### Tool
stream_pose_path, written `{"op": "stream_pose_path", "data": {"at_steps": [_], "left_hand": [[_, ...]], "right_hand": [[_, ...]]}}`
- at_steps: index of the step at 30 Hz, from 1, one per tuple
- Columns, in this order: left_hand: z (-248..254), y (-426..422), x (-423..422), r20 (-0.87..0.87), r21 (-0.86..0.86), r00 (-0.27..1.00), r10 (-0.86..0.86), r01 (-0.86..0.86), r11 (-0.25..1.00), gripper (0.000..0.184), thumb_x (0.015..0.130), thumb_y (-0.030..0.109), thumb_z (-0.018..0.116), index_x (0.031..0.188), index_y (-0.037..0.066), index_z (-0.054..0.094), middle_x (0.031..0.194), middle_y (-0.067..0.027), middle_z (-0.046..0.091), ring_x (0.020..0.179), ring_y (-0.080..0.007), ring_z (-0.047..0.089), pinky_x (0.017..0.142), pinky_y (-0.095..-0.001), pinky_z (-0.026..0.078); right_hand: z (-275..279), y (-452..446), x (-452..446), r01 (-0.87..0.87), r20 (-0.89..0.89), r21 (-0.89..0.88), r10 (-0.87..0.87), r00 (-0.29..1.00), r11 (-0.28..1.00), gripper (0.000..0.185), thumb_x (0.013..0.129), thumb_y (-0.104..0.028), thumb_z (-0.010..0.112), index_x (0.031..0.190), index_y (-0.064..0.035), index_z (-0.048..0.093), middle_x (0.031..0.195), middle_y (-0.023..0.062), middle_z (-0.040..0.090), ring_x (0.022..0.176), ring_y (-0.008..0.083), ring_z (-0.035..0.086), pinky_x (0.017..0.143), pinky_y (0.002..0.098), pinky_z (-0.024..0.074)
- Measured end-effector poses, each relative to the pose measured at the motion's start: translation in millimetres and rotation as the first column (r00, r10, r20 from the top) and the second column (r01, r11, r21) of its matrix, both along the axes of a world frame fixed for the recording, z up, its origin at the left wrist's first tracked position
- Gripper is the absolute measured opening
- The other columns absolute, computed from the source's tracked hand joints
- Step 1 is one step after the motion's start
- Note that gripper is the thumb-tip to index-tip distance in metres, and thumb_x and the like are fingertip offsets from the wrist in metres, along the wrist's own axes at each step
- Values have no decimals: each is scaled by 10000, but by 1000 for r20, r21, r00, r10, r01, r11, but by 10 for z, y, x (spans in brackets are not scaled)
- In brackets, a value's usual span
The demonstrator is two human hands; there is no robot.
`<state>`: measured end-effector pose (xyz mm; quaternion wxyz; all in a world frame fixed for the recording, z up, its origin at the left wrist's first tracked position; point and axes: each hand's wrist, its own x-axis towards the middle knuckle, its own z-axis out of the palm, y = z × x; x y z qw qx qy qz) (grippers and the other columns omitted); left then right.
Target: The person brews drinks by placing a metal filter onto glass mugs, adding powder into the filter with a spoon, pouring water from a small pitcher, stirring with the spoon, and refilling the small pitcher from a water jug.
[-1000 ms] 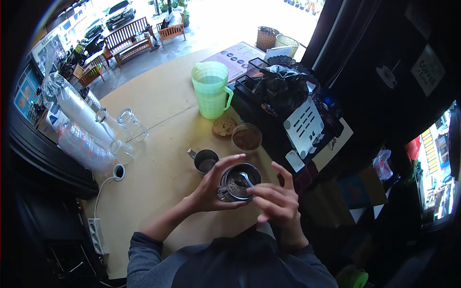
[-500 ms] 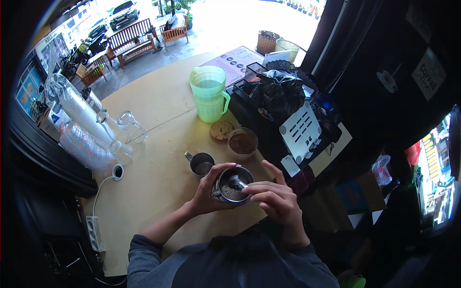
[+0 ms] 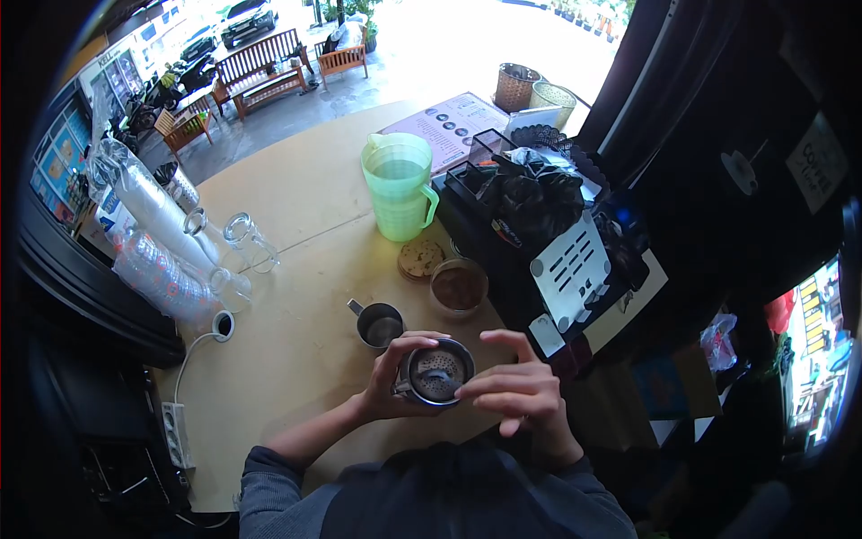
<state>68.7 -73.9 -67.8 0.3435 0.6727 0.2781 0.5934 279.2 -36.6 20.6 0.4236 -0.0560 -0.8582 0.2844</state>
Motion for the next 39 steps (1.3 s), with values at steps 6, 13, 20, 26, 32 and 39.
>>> {"op": "stream_pose_path", "data": {"at_steps": [6, 13, 20, 26, 32, 39], "left_hand": [[-44, 17, -57, -87, 21, 995, -43, 45, 999, 878, 582, 94, 908, 1251, 46, 340, 1237, -244, 473, 1169, -309, 533, 957, -407, 490], [-98, 29, -28, 19, 22, 998, -55, 55, 998, 851, 593, 135, 903, 1264, 40, 390, 1257, -234, 501, 1166, -309, 554, 959, -398, 488], [-89, 52, -44, 42, 13, 994, -99, 98, 995, 850, 599, 133, 898, 1269, 33, 385, 1266, -228, 499, 1172, -305, 552, 968, -396, 480], [-101, 45, 6, 81, 16, 992, -97, 96, 995, 853, 600, 120, 895, 1275, 30, 382, 1280, -224, 492, 1179, -292, 548, 980, -392, 473], [-95, 14, 40, 93, 3, 993, -67, 67, 998, 838, 609, 102, 886, 1275, 29, 383, 1284, -216, 492, 1190, -287, 542, 984, -393, 473], [-100, 16, 18, 91, 5, 993, -79, 79, 997, 829, 613, 112, 885, 1271, 29, 388, 1282, -210, 495, 1188, -283, 544, 981, -390, 474]], "right_hand": [[102, 78, -60, 18, 64, 67, -22, 998, 998, 433, 859, -467, 564, 790, -44, 622, 847, 58, 693, 765, 216, 690, 1050, 580, 344], [18, 181, -39, -42, -54, -306, 27, 998, 951, 612, 932, -556, 389, 741, -13, 598, 828, 122, 697, 797, 258, 698, 1108, 570, 254], [24, 80, 13, -98, -122, -360, 57, 991, 928, 591, 934, -560, 380, 781, -35, 604, 804, 118, 697, 772, 248, 699, 1090, 566, 281], [2, -92, -168, 228, -11, 71, -228, 974, 971, 506, 899, -523, 461, 779, -46, 578, 755, 68, 676, 714, 210, 684, 1032, 574, 358], [21, -239, -116, 256, -64, 141, -250, 966, 956, 494, 922, -478, 493, 720, -33, 565, 739, 57, 649, 626, 195, 655, 986, 556, 398], [-31, -264, -225, 215, -100, -14, -216, 971, 976, 545, 917, -529, 423, 727, -52, 607, 761, 49, 679, 693, 197, 677, 1006, 542, 380]]}}
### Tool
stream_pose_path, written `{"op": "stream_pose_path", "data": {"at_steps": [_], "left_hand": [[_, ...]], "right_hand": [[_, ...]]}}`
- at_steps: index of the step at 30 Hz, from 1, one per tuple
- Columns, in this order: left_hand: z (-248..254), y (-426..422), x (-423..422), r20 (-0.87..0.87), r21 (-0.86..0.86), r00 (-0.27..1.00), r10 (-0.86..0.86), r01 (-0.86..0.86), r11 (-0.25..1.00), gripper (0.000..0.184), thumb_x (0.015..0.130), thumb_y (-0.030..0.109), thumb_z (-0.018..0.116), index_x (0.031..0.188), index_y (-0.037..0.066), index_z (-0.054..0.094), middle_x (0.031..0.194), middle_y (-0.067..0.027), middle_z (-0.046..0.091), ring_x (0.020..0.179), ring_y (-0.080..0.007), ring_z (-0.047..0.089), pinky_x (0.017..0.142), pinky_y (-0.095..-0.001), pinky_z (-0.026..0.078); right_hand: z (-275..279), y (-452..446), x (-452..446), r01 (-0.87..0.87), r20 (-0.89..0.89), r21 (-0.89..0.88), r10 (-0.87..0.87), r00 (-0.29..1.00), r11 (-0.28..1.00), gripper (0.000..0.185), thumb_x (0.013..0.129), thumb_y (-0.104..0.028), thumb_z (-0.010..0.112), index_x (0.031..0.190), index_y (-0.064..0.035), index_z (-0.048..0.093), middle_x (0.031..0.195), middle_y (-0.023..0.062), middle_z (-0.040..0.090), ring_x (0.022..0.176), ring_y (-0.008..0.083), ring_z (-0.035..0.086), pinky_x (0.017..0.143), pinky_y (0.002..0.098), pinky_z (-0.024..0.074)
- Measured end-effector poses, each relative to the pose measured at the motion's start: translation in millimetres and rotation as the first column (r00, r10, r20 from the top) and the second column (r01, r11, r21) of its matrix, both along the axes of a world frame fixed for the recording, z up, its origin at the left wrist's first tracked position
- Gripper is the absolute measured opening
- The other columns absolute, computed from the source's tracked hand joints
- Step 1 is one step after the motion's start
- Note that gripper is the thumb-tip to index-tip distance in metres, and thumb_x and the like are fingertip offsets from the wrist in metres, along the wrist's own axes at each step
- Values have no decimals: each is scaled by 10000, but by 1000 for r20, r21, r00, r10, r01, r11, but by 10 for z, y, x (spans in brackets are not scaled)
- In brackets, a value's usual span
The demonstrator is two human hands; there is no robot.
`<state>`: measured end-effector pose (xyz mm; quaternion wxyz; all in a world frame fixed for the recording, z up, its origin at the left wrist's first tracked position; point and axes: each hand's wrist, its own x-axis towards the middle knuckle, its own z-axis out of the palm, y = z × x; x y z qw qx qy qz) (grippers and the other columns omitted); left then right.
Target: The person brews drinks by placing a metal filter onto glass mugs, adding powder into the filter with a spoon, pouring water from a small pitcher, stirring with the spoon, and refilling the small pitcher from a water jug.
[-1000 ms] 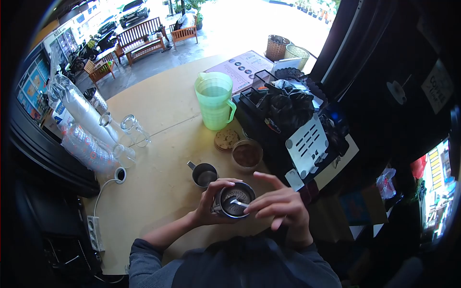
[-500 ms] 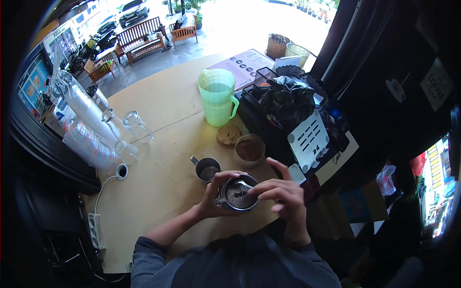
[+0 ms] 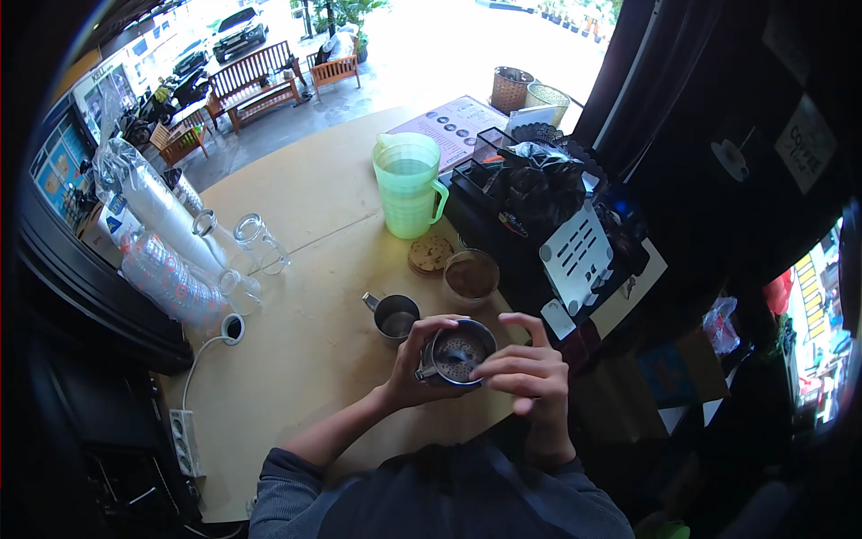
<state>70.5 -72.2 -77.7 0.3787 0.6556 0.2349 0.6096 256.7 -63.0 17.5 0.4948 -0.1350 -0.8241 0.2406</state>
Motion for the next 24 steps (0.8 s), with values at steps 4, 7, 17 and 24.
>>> {"op": "stream_pose_path", "data": {"at_steps": [4, 7, 17, 24], "left_hand": [[18, 27, -20, 11, -4, 999, -50, 50, 999, 836, 608, 113, 890, 1271, 27, 388, 1283, -212, 505, 1194, -282, 541, 985, -387, 472], [12, 77, -63, 28, -8, 992, -124, 125, 992, 846, 601, 110, 895, 1272, 27, 386, 1290, -214, 509, 1198, -279, 541, 997, -391, 463], [37, 137, -126, 44, -46, 970, -238, 240, 970, 831, 567, 102, 914, 1249, 16, 447, 1293, -206, 531, 1207, -258, 538, 1029, -373, 435], [2, 125, -127, 39, -67, 973, -227, 229, 971, 824, 570, 105, 911, 1245, 17, 447, 1289, -211, 529, 1209, -271, 538, 1028, -377, 436]], "right_hand": [[25, 50, 26, 119, -26, -82, -122, 992, 989, 556, 906, -540, 420, 752, -47, 628, 758, 60, 683, 692, 197, 680, 1006, 542, 384], [5, 24, 40, 174, 50, 66, -177, 983, 983, 560, 907, -540, 420, 753, -42, 627, 734, 64, 675, 674, 197, 675, 1000, 539, 391], [2, 26, 50, -17, 24, -9, 17, 1000, 1000, 583, 916, -549, 396, 744, -34, 610, 735, 71, 674, 715, 232, 688, 1009, 551, 390], [-16, 146, 93, -118, -19, -191, 116, 993, 975, 617, 921, -580, 338, 810, -26, 586, 807, 95, 681, 789, 246, 688, 1055, 563, 338]]}}
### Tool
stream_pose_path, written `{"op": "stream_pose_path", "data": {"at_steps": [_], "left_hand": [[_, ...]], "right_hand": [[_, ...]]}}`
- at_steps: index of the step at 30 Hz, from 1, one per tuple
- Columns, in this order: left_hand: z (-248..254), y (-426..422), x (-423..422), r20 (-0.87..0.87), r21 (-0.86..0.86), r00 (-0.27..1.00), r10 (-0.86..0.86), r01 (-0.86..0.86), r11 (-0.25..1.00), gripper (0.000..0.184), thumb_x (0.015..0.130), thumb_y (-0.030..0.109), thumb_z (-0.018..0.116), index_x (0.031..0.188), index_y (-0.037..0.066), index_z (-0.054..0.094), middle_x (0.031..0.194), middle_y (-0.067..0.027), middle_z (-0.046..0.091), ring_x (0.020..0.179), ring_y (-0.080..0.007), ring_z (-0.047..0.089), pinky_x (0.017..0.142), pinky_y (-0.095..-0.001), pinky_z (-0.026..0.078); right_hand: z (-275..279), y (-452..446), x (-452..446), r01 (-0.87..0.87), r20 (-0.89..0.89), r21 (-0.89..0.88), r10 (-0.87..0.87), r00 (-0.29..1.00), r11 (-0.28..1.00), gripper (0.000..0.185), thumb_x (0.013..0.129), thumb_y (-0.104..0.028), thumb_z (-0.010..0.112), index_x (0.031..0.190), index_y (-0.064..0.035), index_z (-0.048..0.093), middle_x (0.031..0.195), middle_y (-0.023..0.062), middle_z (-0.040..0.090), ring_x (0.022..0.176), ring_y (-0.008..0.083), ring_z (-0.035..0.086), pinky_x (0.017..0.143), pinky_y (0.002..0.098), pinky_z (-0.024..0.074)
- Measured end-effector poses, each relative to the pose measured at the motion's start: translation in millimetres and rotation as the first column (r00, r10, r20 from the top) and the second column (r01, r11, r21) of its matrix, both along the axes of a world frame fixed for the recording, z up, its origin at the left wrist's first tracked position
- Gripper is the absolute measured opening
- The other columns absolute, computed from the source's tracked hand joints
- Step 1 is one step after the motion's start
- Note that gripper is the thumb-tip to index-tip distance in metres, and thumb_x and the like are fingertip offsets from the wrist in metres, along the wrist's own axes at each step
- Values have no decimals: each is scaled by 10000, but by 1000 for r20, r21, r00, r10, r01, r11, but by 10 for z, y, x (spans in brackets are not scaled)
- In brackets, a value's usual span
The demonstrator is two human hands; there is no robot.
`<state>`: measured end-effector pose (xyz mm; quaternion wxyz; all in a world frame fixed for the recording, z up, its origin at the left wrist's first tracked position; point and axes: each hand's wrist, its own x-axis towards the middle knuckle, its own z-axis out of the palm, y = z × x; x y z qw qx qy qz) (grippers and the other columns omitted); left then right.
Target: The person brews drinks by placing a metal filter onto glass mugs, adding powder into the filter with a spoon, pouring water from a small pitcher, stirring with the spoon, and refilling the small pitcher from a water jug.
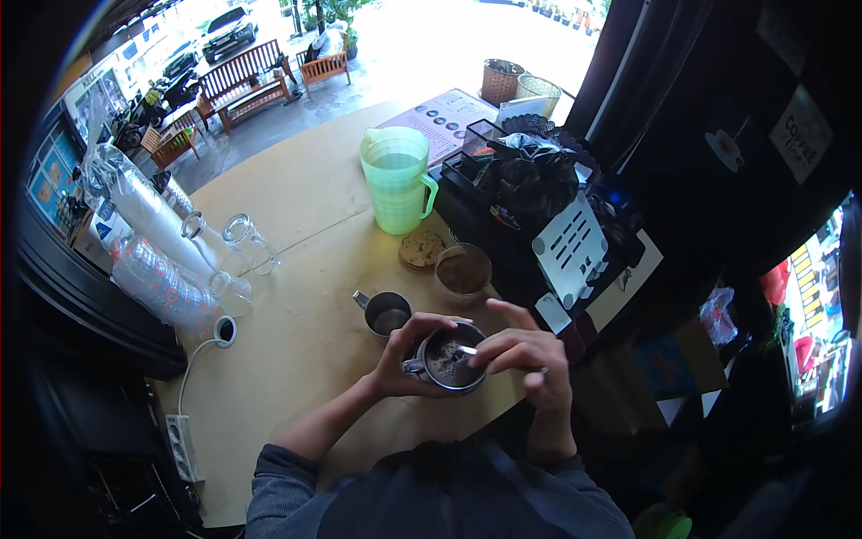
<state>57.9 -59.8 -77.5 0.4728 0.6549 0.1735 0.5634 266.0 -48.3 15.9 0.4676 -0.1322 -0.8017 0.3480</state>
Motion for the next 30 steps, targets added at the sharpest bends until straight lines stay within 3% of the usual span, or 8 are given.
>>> {"op": "stream_pose_path", "data": {"at_steps": [5, 8, 13, 15, 19, 22, 25, 30], "left_hand": [[18, -7, 12, 7, -9, 1000, -1, 1, 1000, 823, 566, 102, 911, 1241, 18, 448, 1291, -219, 521, 1210, -279, 538, 1028, -378, 436], [38, -3, 26, 39, 4, 999, -16, 16, 1000, 821, 564, 105, 913, 1237, 17, 451, 1289, -221, 524, 1211, -277, 537, 1028, -380, 435], [34, -10, 18, 5, 15, 1000, 19, -19, 1000, 818, 570, 108, 909, 1239, 14, 448, 1280, -224, 533, 1201, -274, 546, 1020, -376, 440], [38, -13, 25, 5, 15, 1000, 19, -19, 1000, 818, 571, 110, 908, 1240, 15, 448, 1276, -224, 537, 1202, -277, 546, 1018, -376, 442], [24, -25, 14, -3, -2, 1000, 26, -26, 1000, 819, 576, 119, 909, 1243, 16, 446, 1275, -222, 540, 1206, -283, 544, 1015, -380, 445], [30, -10, 22, -11, 39, 999, 32, -31, 999, 822, 579, 124, 909, 1248, 18, 444, 1284, -220, 533, 1213, -284, 538, 1016, -381, 445], [-19, -24, 27, 1, 19, 999, 43, -43, 999, 821, 582, 119, 907, 1251, 21, 443, 1291, -220, 527, 1220, -282, 531, 1018, -380, 445], [27, -36, 33, -3, 14, 999, 43, -43, 999, 823, 582, 109, 905, 1255, 23, 438, 1298, -221, 521, 1220, -282, 530, 1020, -380, 444]], "right_hand": [[24, -64, -38, 23, 17, 91, -24, 1000, 996, 572, 929, -545, 359, 793, -32, 572, 792, 80, 666, 750, 252, 679, 1044, 561, 352], [14, -166, -5, 252, 21, 282, -269, 963, 926, 589, 937, -558, 357, 749, -38, 558, 731, 62, 651, 631, 205, 660, 959, 528, 415], [-31, -265, -19, 222, -42, 282, -219, 975, 934, 635, 949, -578, 302, 733, -34, 549, 688, 70, 642, 591, 211, 646, 907, 524, 443], [-80, -180, -20, 331, -99, 241, -317, 943, 912, 627, 961, -562, 305, 739, -31, 556, 692, 80, 645, 593, 217, 648, 909, 518, 443], [-101, -150, -70, 163, -152, 97, -147, 977, 982, 625, 978, -538, 286, 757, -26, 570, 724, 101, 669, 621, 234, 665, 952, 517, 423], [-129, -78, -48, 281, -125, 117, -267, 956, 952, 629, 983, -529, 283, 766, -21, 585, 751, 106, 683, 647, 237, 674, 968, 521, 414], [-78, -119, -56, 138, -105, 99, -127, 986, 985, 626, 978, -530, 293, 775, -22, 597, 759, 103, 685, 671, 232, 679, 970, 523, 412], [-70, -117, -46, 214, -76, 158, -204, 976, 964, 619, 970, -533, 307, 762, -27, 598, 751, 96, 681, 676, 229, 679, 969, 524, 412]]}}
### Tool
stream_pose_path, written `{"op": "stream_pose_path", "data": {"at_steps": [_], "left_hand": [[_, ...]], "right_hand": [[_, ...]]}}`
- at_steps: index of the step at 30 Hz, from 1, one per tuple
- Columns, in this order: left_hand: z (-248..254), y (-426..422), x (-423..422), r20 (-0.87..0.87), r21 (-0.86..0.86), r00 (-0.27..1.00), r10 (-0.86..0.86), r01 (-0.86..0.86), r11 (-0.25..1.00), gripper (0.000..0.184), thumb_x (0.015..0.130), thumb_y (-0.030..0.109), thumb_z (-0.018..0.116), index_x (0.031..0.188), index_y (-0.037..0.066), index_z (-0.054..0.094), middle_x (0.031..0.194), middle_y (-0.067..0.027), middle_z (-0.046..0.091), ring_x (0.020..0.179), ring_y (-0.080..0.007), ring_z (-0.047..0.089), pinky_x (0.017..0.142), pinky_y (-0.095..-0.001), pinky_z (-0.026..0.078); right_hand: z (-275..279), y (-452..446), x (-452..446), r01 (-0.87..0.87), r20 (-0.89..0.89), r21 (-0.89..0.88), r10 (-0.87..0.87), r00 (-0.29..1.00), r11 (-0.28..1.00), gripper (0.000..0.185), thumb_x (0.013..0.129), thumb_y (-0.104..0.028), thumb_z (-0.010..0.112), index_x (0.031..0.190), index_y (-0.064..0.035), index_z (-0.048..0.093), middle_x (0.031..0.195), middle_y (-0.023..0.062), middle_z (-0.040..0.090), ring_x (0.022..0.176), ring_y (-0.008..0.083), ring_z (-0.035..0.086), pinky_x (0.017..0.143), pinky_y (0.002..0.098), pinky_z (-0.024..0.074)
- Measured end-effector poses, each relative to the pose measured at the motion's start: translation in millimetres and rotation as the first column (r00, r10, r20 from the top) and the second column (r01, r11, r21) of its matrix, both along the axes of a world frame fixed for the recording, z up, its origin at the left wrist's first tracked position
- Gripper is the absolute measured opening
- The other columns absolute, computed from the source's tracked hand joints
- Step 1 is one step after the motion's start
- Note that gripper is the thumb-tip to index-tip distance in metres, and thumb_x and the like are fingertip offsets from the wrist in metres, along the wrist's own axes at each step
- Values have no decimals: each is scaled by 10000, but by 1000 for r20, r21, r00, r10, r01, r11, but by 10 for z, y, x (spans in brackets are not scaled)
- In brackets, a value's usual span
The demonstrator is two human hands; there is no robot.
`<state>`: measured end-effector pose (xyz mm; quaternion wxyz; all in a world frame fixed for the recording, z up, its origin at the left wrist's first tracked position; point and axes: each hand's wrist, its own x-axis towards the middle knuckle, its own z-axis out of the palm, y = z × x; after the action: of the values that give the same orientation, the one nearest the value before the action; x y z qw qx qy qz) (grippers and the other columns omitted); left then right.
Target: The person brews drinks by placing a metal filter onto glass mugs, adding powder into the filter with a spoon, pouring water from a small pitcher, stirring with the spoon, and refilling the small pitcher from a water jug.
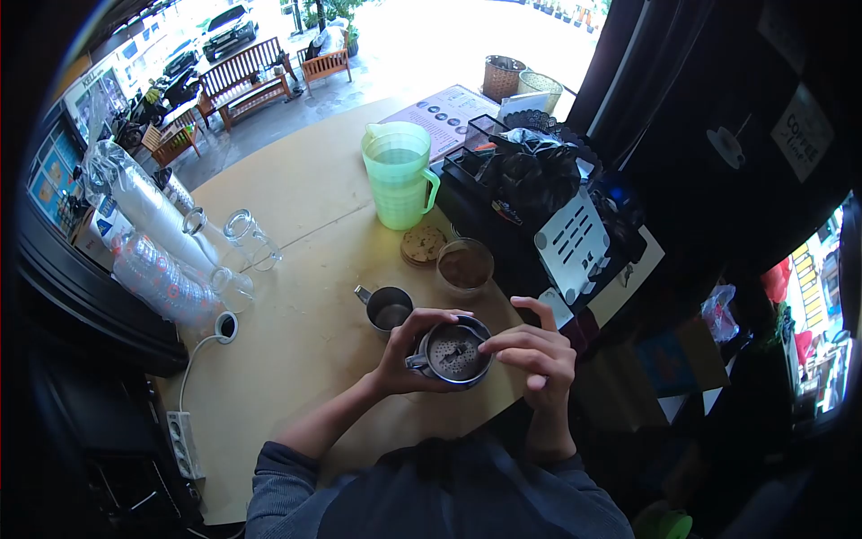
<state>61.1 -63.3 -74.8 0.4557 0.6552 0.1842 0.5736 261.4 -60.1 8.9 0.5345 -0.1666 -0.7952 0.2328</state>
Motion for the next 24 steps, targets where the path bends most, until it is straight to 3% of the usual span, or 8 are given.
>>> {"op": "stream_pose_path", "data": {"at_steps": [3, 5, 9, 11, 13, 17, 21, 24], "left_hand": [[-11, 3, -3, 1, 2, 1000, 1, -1, 1000, 826, 585, 107, 904, 1258, 23, 433, 1302, -223, 517, 1215, -281, 533, 1020, -379, 444], [-13, 0, -3, 2, -5, 1000, -4, 4, 1000, 827, 586, 107, 903, 1260, 22, 431, 1304, -224, 516, 1213, -280, 534, 1021, -378, 443], [-6, 5, -9, -8, 5, 1000, -7, 7, 1000, 817, 589, 109, 903, 1254, 25, 436, 1306, -225, 515, 1214, -278, 534, 1022, -379, 441], [-10, 6, -18, -6, 1, 1000, -1, 1, 1000, 807, 590, 110, 903, 1247, 27, 441, 1307, -224, 515, 1215, -276, 534, 1023, -380, 441], [4, 12, -27, -45, 27, 999, -3, 4, 1000, 829, 600, 117, 903, 1262, 38, 410, 1316, -222, 507, 1215, -277, 533, 1025, -384, 440], [47, -6, -21, -30, 7, 1000, 9, -8, 1000, 889, 606, 129, 905, 1295, 50, 349, 1329, -227, 493, 1214, -280, 533, 1027, -387, 440], [61, 2, -22, -67, 20, 998, 3, -1, 1000, 952, 605, 132, 910, 1325, 62, 291, 1340, -236, 477, 1213, -282, 532, 1028, -393, 440], [100, 4, -30, -58, 24, 998, -6, 8, 1000, 952, 604, 127, 910, 1323, 63, 289, 1342, -237, 474, 1219, -280, 526, 1030, -395, 437]], "right_hand": [[-2, -16, 6, 6, 40, 71, -9, 999, 997, 617, 966, -533, 319, 749, -29, 600, 746, 88, 678, 656, 229, 675, 970, 529, 411], [-11, -21, 46, -59, -26, -13, 59, 998, 998, 614, 961, -537, 326, 753, -29, 602, 766, 82, 680, 673, 228, 678, 971, 531, 411], [28, -2, -30, 31, 29, 69, -33, 999, 997, 615, 974, -521, 314, 760, -25, 608, 749, 91, 680, 653, 221, 676, 983, 535, 403], [29, -17, -22, -51, 12, 14, 51, 999, 999, 617, 975, -518, 309, 758, -24, 608, 744, 96, 682, 647, 222, 677, 991, 537, 397], [35, -15, 19, -56, -28, -50, 55, 998, 997, 620, 968, -522, 310, 759, -21, 607, 771, 93, 690, 677, 229, 684, 995, 537, 395], [34, 11, 4, 50, 41, 36, -52, 998, 998, 620, 977, -514, 298, 771, -23, 617, 750, 95, 690, 664, 233, 684, 1002, 543, 387], [50, -13, 26, -39, -22, -48, 38, 999, 998, 612, 982, -506, 299, 795, -22, 623, 773, 110, 700, 667, 234, 686, 1014, 547, 373], [41, 5, 55, 32, -41, 12, -32, 999, 999, 607, 987, -500, 298, 811, -20, 626, 784, 120, 704, 673, 233, 690, 1015, 555, 368]]}}
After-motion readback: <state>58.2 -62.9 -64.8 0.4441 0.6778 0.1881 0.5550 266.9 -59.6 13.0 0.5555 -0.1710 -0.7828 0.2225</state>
